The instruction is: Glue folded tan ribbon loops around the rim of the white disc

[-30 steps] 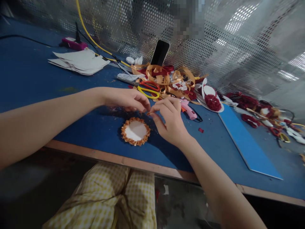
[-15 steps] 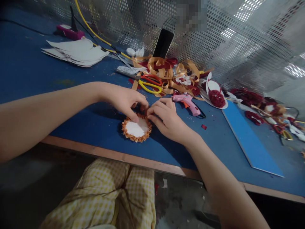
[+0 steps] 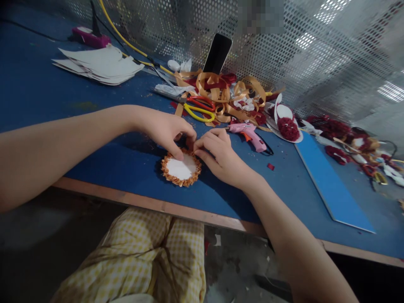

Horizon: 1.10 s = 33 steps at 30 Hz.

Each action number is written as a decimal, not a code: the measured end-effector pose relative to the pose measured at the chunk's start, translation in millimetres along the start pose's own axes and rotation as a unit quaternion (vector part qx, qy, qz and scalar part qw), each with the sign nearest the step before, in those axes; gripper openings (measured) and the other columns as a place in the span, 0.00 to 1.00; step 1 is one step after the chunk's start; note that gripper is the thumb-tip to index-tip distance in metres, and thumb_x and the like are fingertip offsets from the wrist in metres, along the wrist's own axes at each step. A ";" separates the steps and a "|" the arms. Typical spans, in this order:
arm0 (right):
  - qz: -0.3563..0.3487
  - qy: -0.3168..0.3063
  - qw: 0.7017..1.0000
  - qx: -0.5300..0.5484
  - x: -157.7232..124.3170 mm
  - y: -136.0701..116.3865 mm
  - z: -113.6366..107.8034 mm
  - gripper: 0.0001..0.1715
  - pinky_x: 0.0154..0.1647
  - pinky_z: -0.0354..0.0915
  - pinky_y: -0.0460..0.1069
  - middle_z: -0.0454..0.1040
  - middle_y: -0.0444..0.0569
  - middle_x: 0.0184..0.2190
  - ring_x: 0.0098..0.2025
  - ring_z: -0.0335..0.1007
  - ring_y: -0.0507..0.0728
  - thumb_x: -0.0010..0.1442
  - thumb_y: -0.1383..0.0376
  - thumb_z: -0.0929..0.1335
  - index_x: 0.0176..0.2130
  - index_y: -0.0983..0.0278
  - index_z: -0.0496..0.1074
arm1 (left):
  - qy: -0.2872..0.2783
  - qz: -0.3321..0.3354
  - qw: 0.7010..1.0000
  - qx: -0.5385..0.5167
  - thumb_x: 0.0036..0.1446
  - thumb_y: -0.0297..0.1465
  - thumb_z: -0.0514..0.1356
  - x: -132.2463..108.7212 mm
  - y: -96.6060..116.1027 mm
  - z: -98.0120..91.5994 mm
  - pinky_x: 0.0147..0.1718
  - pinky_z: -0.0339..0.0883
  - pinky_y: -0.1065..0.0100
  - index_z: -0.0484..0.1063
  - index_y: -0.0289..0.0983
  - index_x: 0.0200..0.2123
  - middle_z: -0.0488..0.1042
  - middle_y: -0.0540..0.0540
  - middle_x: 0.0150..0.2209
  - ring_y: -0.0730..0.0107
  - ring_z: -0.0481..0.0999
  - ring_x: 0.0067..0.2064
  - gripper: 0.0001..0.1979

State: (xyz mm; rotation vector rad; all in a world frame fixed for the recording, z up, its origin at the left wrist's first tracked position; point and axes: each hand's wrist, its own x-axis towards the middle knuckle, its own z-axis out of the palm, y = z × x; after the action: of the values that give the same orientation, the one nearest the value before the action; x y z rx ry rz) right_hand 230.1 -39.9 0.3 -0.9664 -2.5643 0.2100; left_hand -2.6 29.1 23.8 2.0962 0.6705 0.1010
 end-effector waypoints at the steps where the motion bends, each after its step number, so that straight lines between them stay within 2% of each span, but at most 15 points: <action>1: 0.000 -0.004 1.000 -0.003 -0.1 -0.1 -0.2 0.08 0.55 0.60 0.62 0.76 0.51 0.40 0.50 0.63 0.64 0.73 0.61 0.64 0.41 0.57 0.71 | -0.002 0.000 1.000 -0.015 0.39 0.32 0.73 0.0 -0.3 0.3 0.46 0.65 0.66 0.84 0.43 0.34 0.80 0.46 0.37 0.57 0.73 0.47 0.14; 16: -0.007 -0.025 0.999 -0.033 -1.5 0.8 2.8 0.08 0.56 0.59 0.62 0.76 0.50 0.41 0.51 0.62 0.63 0.74 0.62 0.63 0.42 0.58 0.71 | -0.004 -0.002 1.000 0.006 0.36 0.31 0.74 0.5 0.2 -0.1 0.45 0.64 0.67 0.83 0.42 0.32 0.80 0.48 0.36 0.59 0.72 0.45 0.14; 23: -0.019 -0.017 0.998 -0.054 -1.8 2.7 1.5 0.07 0.56 0.60 0.62 0.78 0.49 0.40 0.51 0.64 0.64 0.72 0.63 0.65 0.42 0.56 0.73 | -0.006 0.004 0.999 -0.044 0.37 0.30 0.74 1.8 -2.1 -0.7 0.45 0.64 0.66 0.82 0.43 0.28 0.79 0.48 0.33 0.59 0.72 0.46 0.10; 30: -0.008 0.027 0.999 -0.036 -3.7 5.5 -8.0 0.08 0.55 0.62 0.64 0.79 0.49 0.38 0.50 0.66 0.65 0.71 0.60 0.67 0.44 0.55 0.77 | 0.022 -0.013 1.000 -0.014 0.42 0.38 0.74 -6.7 5.4 0.1 0.50 0.63 0.65 0.84 0.42 0.39 0.79 0.47 0.37 0.59 0.70 0.47 0.17; 33: -0.006 0.045 0.998 -0.035 -4.5 6.9 -11.3 0.12 0.56 0.63 0.65 0.79 0.49 0.36 0.47 0.67 0.63 0.73 0.59 0.65 0.41 0.55 0.78 | 0.024 -0.019 0.999 0.031 0.39 0.39 0.75 -8.1 8.5 2.2 0.48 0.62 0.66 0.83 0.42 0.37 0.79 0.46 0.38 0.56 0.70 0.49 0.18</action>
State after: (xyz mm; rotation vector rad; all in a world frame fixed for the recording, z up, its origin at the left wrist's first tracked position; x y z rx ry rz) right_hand 241.9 -37.7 7.4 -0.9620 -2.5101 0.0729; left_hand -5.2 19.6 30.7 2.1454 0.7510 0.1115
